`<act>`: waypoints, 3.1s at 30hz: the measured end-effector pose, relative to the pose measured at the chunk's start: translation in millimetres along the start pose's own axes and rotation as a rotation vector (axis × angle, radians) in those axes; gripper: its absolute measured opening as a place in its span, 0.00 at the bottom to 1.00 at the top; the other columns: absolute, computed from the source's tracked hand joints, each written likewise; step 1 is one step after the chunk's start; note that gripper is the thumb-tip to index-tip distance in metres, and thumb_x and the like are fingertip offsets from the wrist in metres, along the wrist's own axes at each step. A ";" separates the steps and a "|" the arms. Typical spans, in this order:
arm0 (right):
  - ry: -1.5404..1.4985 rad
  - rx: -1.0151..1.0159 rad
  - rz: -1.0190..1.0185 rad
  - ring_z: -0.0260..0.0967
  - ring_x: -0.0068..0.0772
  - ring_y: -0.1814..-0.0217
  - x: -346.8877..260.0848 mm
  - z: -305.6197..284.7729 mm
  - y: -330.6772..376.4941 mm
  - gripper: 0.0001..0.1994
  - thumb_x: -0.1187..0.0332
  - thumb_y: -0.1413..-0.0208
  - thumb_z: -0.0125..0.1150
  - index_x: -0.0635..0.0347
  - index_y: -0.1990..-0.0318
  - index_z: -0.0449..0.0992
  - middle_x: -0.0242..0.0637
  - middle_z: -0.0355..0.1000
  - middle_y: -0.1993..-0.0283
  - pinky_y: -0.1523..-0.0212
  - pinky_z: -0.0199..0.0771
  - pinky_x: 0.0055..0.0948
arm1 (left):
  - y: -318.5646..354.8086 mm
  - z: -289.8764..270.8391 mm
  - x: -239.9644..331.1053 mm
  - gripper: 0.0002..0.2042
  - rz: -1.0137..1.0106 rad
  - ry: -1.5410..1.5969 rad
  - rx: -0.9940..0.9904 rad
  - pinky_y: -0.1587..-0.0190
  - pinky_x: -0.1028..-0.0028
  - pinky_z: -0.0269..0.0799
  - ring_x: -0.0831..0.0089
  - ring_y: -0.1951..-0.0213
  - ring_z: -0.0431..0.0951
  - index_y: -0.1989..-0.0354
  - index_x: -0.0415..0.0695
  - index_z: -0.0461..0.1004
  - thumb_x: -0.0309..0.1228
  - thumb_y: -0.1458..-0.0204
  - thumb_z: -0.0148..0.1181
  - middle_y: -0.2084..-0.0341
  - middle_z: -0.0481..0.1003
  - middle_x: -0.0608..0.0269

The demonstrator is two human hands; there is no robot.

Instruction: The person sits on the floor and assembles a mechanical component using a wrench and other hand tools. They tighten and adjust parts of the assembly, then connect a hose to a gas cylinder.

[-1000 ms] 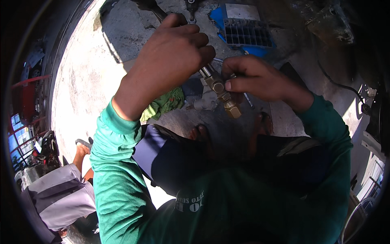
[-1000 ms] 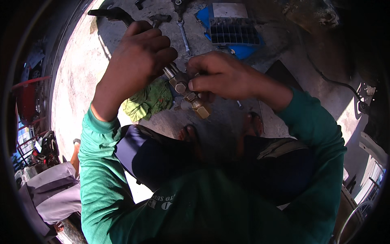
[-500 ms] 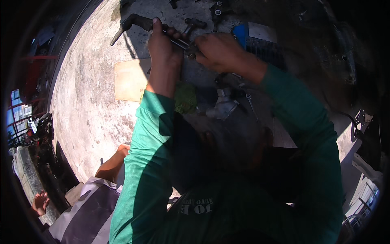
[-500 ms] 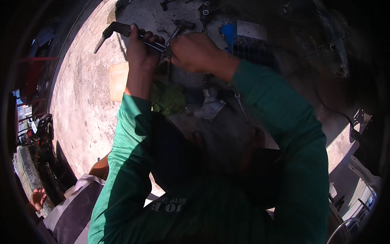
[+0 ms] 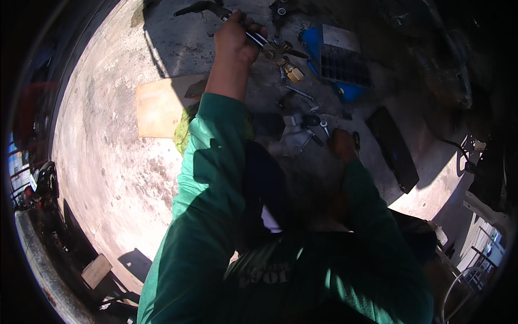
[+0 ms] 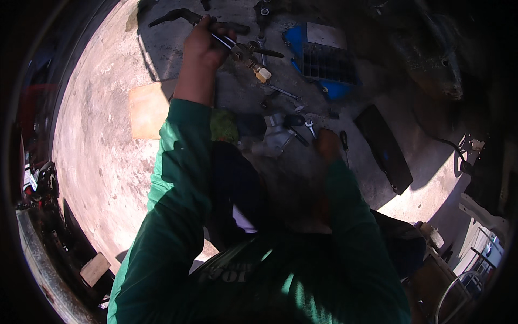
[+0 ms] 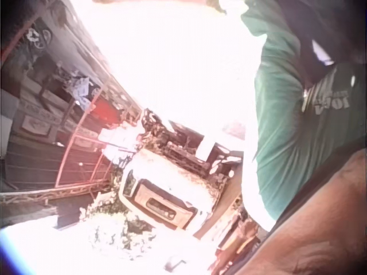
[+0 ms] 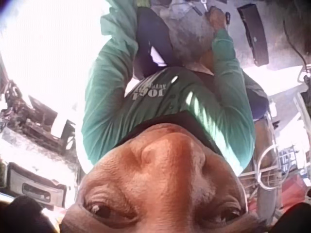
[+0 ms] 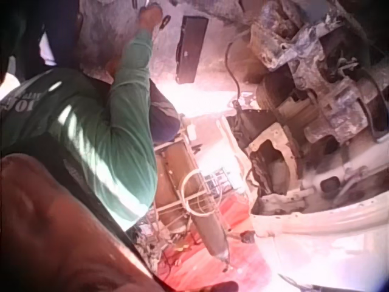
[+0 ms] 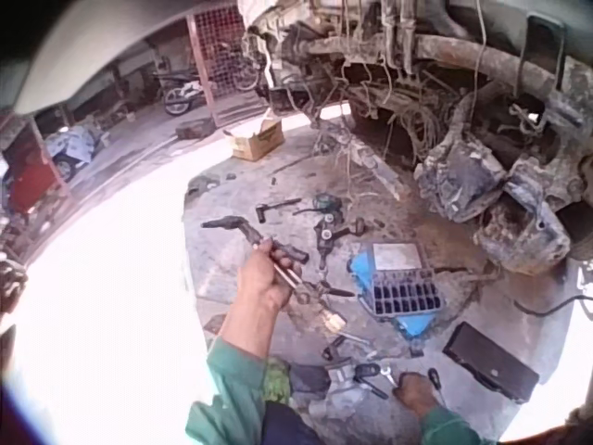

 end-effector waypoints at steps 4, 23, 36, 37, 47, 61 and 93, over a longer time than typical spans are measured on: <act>-0.058 0.044 0.015 0.76 0.57 0.50 14.2 -1.4 1.1 0.16 0.61 0.49 0.67 0.64 0.57 0.80 0.55 0.77 0.55 0.48 0.75 0.48 | 37.8 35.8 26.3 0.16 0.069 0.088 -0.083 0.57 0.52 0.74 0.65 0.69 0.69 0.56 0.44 0.68 0.45 0.29 0.43 0.74 0.66 0.63; -0.507 0.222 -0.771 0.77 0.45 0.55 -236.9 -307.3 9.6 0.15 0.69 0.40 0.62 0.62 0.47 0.79 0.49 0.78 0.58 0.54 0.74 0.36 | 33.5 -16.0 28.6 0.16 0.131 0.059 0.171 0.61 0.48 0.80 0.59 0.75 0.73 0.56 0.40 0.63 0.43 0.30 0.45 0.75 0.65 0.59; -0.561 0.103 -0.760 0.76 0.31 0.58 -233.2 -294.7 -10.3 0.14 0.70 0.37 0.60 0.66 0.48 0.79 0.43 0.80 0.60 0.57 0.73 0.34 | 21.7 -5.8 8.5 0.14 -0.011 -0.102 0.115 0.62 0.55 0.81 0.70 0.77 0.67 0.58 0.39 0.67 0.40 0.31 0.48 0.78 0.64 0.63; -0.467 0.110 -0.731 0.77 0.35 0.58 -239.6 -296.5 -3.3 0.13 0.70 0.38 0.60 0.66 0.49 0.79 0.46 0.80 0.60 0.57 0.74 0.35 | 9.7 -17.6 11.8 0.14 0.003 -0.090 0.113 0.62 0.56 0.81 0.69 0.77 0.67 0.57 0.39 0.67 0.40 0.30 0.47 0.78 0.65 0.62; -0.660 0.076 -0.597 0.78 0.52 0.54 -238.1 -259.7 30.6 0.16 0.72 0.41 0.55 0.61 0.45 0.74 0.52 0.77 0.59 0.52 0.74 0.47 | -13.8 -45.0 26.9 0.15 0.163 -0.184 0.185 0.63 0.63 0.78 0.67 0.73 0.71 0.59 0.41 0.64 0.42 0.31 0.50 0.78 0.65 0.64; -0.870 0.140 -0.490 0.75 0.29 0.68 -227.7 -234.1 26.6 0.19 0.69 0.39 0.61 0.66 0.42 0.72 0.40 0.76 0.70 0.65 0.72 0.33 | 28.4 -17.4 53.7 0.11 0.305 -0.081 0.207 0.73 0.61 0.74 0.72 0.80 0.66 0.60 0.43 0.62 0.38 0.31 0.48 0.77 0.64 0.64; -0.814 0.046 -0.526 0.74 0.31 0.60 -234.2 -218.4 10.6 0.19 0.71 0.38 0.57 0.66 0.40 0.72 0.43 0.78 0.59 0.55 0.72 0.35 | 15.8 -28.7 29.0 0.11 0.194 -0.162 0.185 0.76 0.64 0.71 0.74 0.81 0.67 0.62 0.43 0.66 0.38 0.32 0.50 0.77 0.68 0.63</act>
Point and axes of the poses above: each hand's wrist, its own y-axis away from the middle knuckle, its own z-axis out of the palm, x = y × z, the point moved 7 cm from there along -y, towards the middle knuckle
